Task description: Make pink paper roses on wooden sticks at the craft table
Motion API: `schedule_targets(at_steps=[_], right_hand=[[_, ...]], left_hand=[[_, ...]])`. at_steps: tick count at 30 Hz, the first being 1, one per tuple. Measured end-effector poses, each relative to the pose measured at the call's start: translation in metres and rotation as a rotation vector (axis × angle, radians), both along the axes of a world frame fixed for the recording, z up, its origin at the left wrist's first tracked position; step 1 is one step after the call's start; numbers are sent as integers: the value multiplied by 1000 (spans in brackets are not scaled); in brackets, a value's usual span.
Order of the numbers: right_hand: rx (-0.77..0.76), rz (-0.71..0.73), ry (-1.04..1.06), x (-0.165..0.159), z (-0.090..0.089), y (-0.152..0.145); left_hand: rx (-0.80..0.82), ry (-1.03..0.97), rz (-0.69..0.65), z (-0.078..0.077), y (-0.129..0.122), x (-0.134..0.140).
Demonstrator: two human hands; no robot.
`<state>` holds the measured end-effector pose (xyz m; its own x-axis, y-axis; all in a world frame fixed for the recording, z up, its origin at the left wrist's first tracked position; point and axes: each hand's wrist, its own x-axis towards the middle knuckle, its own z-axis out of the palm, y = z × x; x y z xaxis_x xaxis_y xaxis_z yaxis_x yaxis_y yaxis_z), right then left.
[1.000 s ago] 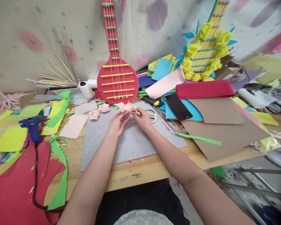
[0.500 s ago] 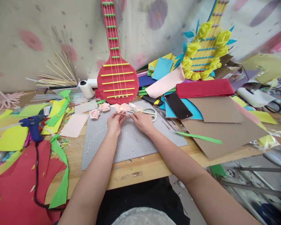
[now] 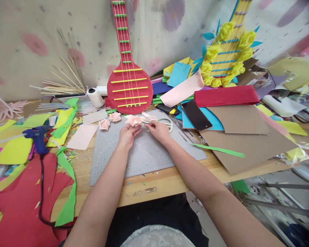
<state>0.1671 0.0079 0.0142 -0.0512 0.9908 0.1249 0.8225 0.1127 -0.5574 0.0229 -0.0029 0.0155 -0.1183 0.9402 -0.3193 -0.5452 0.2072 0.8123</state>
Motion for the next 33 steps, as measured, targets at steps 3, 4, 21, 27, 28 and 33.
schedule_targets(at_steps=[3,4,21,27,28,33], right_hand=[[-11,19,14,0,3,-1],[-17,26,15,0,4,-1],[338,349,166,-1,15,-1],[119,257,390,-7,11,9],[74,231,460,-7,10,11],[-6,234,715,-5,9,15]], left_hand=[[17,12,24,-1,0,1],[24,8,32,0,0,1],[23,75,-9,1,-3,6],[-25,79,-19,2,-4,10],[-35,80,-20,2,-4,11],[-73,108,-2,4,-4,16]])
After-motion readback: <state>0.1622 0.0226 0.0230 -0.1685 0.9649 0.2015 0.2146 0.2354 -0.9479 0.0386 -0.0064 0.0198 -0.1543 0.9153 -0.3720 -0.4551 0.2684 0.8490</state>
